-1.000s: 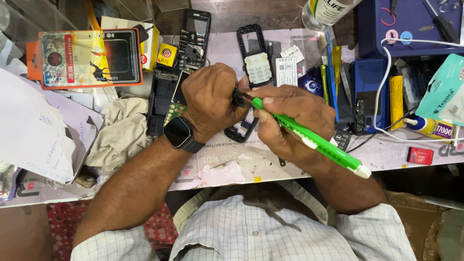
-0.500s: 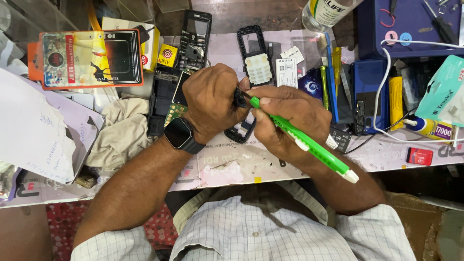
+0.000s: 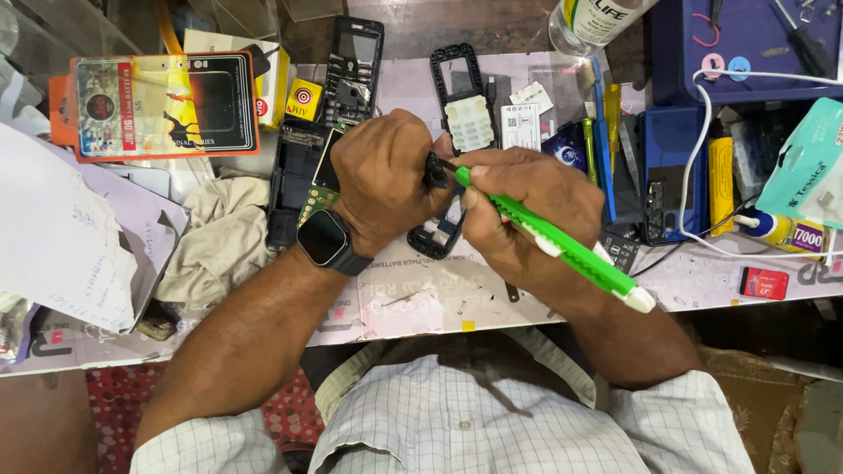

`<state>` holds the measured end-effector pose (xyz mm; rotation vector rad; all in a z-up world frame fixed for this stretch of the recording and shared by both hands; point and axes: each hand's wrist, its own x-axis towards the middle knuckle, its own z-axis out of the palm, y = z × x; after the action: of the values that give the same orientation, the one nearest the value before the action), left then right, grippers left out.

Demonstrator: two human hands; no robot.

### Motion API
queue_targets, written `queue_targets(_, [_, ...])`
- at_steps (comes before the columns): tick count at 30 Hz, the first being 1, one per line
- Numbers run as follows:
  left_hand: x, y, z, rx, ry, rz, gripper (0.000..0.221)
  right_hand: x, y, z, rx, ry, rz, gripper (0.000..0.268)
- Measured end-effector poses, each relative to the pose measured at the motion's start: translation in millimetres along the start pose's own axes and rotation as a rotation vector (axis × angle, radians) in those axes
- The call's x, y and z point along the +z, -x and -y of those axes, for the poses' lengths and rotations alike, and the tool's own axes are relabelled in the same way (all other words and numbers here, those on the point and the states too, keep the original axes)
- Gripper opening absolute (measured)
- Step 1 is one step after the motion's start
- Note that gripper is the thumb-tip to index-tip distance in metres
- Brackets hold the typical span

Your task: The person tests the display on a mobile phone, then uses a green tool to manipulate small internal components and handles various circuit boards and casing parts on a workbench.

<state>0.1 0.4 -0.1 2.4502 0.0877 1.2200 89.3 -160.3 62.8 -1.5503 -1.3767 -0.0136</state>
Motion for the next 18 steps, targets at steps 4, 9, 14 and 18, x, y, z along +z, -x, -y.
queue_targets(4, [-1.4, 0.8, 0.6, -0.020, 0.006, 0.008, 0.029, 5.0, 4.0, -1.9, -0.005, 0.002, -0.016, 0.018])
queue_targets(9, [2.0, 2.9, 1.1, -0.038, 0.021, 0.001, 0.029, 8.4, 9.5, -2.7, 0.022, 0.005, -0.019, 0.021])
queue_targets(14, [2.8, 4.5, 0.0, -0.038, 0.041, 0.002, 0.028, 8.3, 9.8, -2.9, 0.006, -0.012, -0.016, 0.022])
queue_targets(18, [1.9, 3.6, 1.2, -0.031, 0.020, -0.013, 0.030, 8.5, 6.9, -1.8, -0.014, -0.001, -0.012, 0.022])
